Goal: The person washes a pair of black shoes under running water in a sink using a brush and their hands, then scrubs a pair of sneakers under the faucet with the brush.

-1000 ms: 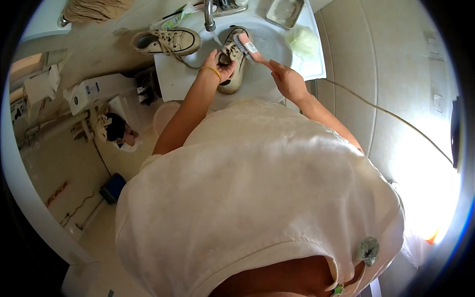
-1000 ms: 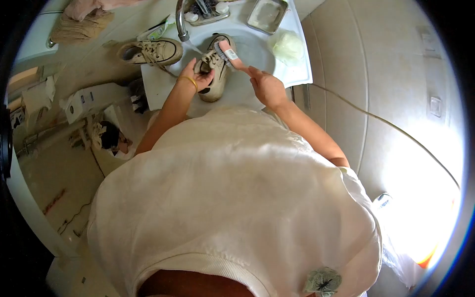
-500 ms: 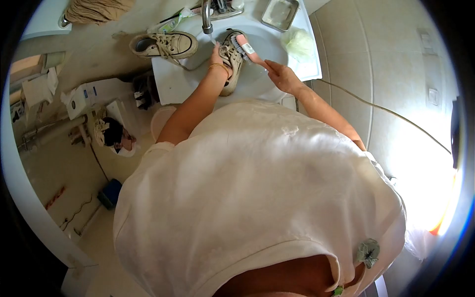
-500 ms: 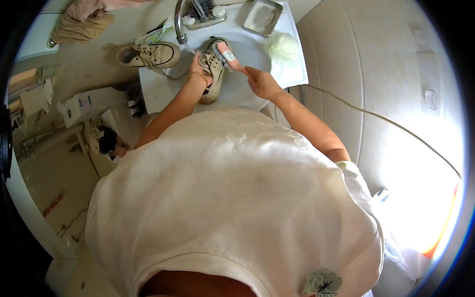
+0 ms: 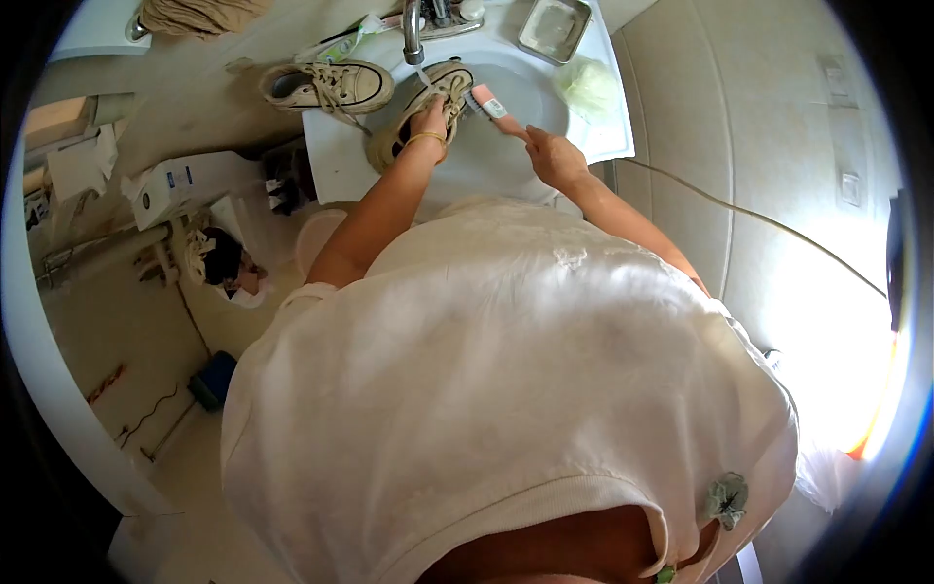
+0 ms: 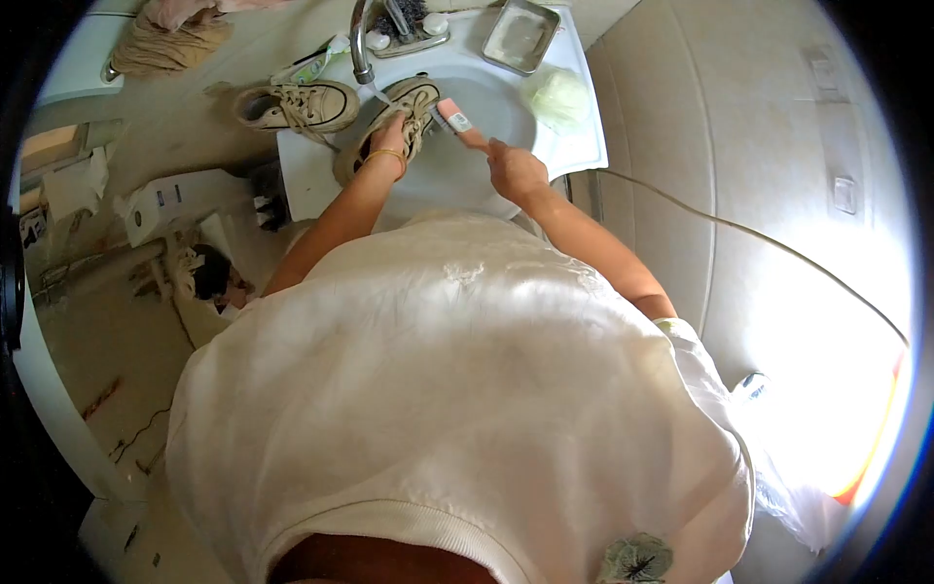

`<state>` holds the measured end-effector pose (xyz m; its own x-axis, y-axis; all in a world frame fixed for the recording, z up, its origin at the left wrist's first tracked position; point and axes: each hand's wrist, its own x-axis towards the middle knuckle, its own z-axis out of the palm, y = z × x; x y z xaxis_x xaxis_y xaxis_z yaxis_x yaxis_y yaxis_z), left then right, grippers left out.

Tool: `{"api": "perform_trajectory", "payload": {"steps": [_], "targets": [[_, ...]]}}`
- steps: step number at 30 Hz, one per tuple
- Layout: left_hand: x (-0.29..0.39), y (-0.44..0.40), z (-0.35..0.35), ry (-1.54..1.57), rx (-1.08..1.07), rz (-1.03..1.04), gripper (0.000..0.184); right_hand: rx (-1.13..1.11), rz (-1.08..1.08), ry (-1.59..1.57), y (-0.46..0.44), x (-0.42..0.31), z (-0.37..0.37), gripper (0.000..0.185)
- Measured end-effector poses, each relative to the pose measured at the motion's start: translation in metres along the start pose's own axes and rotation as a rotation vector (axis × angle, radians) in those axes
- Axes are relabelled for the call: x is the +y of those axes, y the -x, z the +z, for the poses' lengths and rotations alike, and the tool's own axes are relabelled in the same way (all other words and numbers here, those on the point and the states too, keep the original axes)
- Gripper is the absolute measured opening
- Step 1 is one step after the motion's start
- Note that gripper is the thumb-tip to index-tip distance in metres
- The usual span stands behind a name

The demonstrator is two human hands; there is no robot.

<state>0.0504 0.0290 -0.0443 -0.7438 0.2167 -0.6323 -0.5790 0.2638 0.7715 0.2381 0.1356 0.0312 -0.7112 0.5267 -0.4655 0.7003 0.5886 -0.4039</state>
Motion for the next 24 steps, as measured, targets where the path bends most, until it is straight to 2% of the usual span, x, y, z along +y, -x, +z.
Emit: {"api": "perform_trajectory", "payload": {"steps": [3,6,7,9,11,13,15,18,19,22,23,24], "targets": [[0.007,0.001,0.001,0.004,0.006,-0.049,0.052,-0.017,0.077,0.066,-0.005,0.001,0.001,0.037],[0.034,0.015,0.006,0.054,-0.048,-0.209,0.046,-0.041,0.117,0.094,-0.021,0.018,0.013,0.040],[0.021,0.001,0.006,0.222,-0.106,-0.254,0.043,-0.057,0.132,0.095,-0.027,0.025,0.020,0.041],[-0.015,-0.047,0.008,0.571,-0.220,-0.331,0.038,0.002,-0.003,-0.015,-0.047,0.042,0.039,0.040],[-0.019,-0.058,0.004,0.623,-0.238,-0.359,0.033,0.060,-0.090,-0.107,-0.045,0.040,0.041,0.039],[-0.018,-0.062,-0.003,0.639,-0.245,-0.378,0.030,0.125,-0.120,-0.177,-0.005,0.017,0.015,0.038],[-0.011,-0.059,-0.004,0.619,-0.253,-0.394,0.029,0.047,-0.168,-0.202,0.028,-0.017,-0.018,0.038],[0.017,-0.018,0.010,0.509,-0.044,-0.318,0.029,-0.065,-0.139,-0.108,0.021,-0.043,-0.016,0.038],[0.011,-0.025,0.008,0.571,-0.096,-0.332,0.031,-0.101,-0.118,-0.054,0.010,-0.044,-0.013,0.038],[0.008,-0.024,0.008,0.597,-0.249,-0.383,0.033,0.086,-0.069,0.039,-0.041,-0.021,0.007,0.039],[-0.012,-0.049,0.005,0.673,-0.303,-0.390,0.036,0.143,-0.112,0.054,-0.046,-0.017,0.014,0.039],[-0.011,-0.051,0.002,0.671,-0.249,-0.373,0.036,0.101,-0.151,0.029,-0.040,-0.021,0.011,0.039]]}}
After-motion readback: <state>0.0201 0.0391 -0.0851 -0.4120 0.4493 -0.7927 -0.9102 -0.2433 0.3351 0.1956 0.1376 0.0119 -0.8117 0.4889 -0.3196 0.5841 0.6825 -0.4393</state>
